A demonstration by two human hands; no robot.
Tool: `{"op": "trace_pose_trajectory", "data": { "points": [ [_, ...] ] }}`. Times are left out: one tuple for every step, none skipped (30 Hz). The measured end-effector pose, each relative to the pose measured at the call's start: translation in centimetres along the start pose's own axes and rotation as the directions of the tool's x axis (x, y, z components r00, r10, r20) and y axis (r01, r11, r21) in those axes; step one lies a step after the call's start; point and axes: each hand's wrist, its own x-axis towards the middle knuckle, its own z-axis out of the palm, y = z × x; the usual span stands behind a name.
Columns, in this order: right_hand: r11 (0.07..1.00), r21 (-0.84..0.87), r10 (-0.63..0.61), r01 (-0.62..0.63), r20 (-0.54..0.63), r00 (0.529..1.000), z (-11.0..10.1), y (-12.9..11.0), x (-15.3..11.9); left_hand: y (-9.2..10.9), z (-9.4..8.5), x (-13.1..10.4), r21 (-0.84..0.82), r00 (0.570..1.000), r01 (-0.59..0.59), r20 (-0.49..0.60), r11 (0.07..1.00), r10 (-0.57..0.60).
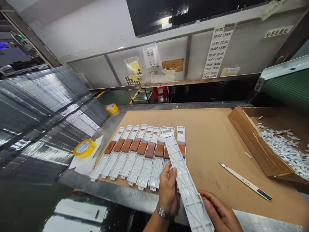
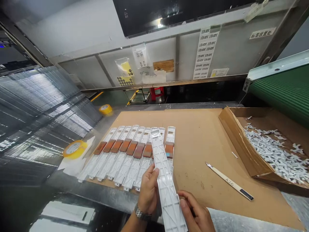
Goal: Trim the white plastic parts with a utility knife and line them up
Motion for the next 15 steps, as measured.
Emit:
{"op": "trace_pose_trajectory", "data": {
  "points": [
    [0.999,0.035,0.021,-0.021,-0.004,1.0,0.1,-0.2,0.0,0.1,-0.1,0.0,-0.012,1.0,-0.005,-0.012,1.0,0.004],
    [0.997,0.064,0.033,-0.033,0.0,0.999,0.2,-0.3,0.0,0.3,-0.2,0.0,-0.022,1.0,-0.01,-0.022,1.0,0.009],
    [0.996,0.086,0.037,-0.038,0.016,0.999,0.3,-0.5,0.0,0.4,-0.3,0.0,-0.031,1.0,-0.016,-0.028,0.999,0.015],
    [0.994,0.1,0.035,-0.04,0.049,0.998,0.4,-0.7,0.1,0.6,-0.4,0.0,-0.041,0.999,-0.021,-0.033,0.999,0.02],
    [0.993,0.107,0.033,-0.043,0.091,0.995,0.4,-0.8,0.1,0.7,-0.4,0.0,-0.055,0.999,-0.026,-0.037,0.998,0.024],
    [0.993,0.105,0.031,-0.045,0.136,0.99,0.4,-0.9,0.1,0.9,-0.5,0.0,-0.071,0.999,-0.027,-0.038,0.997,0.024],
    [0.994,0.095,0.032,-0.049,0.178,0.984,0.3,-0.9,0.2,1.1,-0.5,0.0,-0.092,0.999,-0.027,-0.04,0.995,0.023],
    [0.996,0.08,0.03,-0.047,0.211,0.977,0.2,-1.0,0.2,1.3,-0.6,0.0,-0.122,0.999,-0.023,-0.043,0.992,0.018],
    [0.997,0.062,0.025,-0.041,0.234,0.972,0.1,-1.0,0.2,1.5,-0.7,0.1,-0.16,0.999,-0.016,-0.046,0.987,0.009],
    [0.999,0.041,0.018,-0.029,0.249,0.968,0.1,-0.9,0.2,1.6,-0.9,0.1,-0.204,0.999,-0.01,-0.053,0.979,-0.001],
    [1.0,0.019,0.005,-0.01,0.253,0.967,0.1,-0.9,0.2,1.8,-1.0,0.2,-0.25,0.998,0.0,-0.06,0.968,-0.015],
    [1.0,-0.002,-0.011,0.012,0.253,0.967,0.2,-0.8,0.1,1.9,-1.2,0.2,-0.295,0.997,0.013,-0.066,0.956,-0.034],
    [0.999,-0.021,-0.03,0.037,0.257,0.966,0.4,-0.6,0.1,2.0,-1.4,0.3,-0.333,0.996,0.025,-0.073,0.943,-0.052],
    [0.997,-0.035,-0.051,0.063,0.27,0.961,0.8,-0.4,0.2,2.1,-1.6,0.3,-0.37,0.995,0.034,-0.071,0.929,-0.064],
    [0.995,-0.045,-0.072,0.089,0.294,0.953,1.3,-0.2,0.2,2.2,-1.8,0.3,-0.409,0.997,0.03,-0.056,0.912,-0.058]
  ]
}}
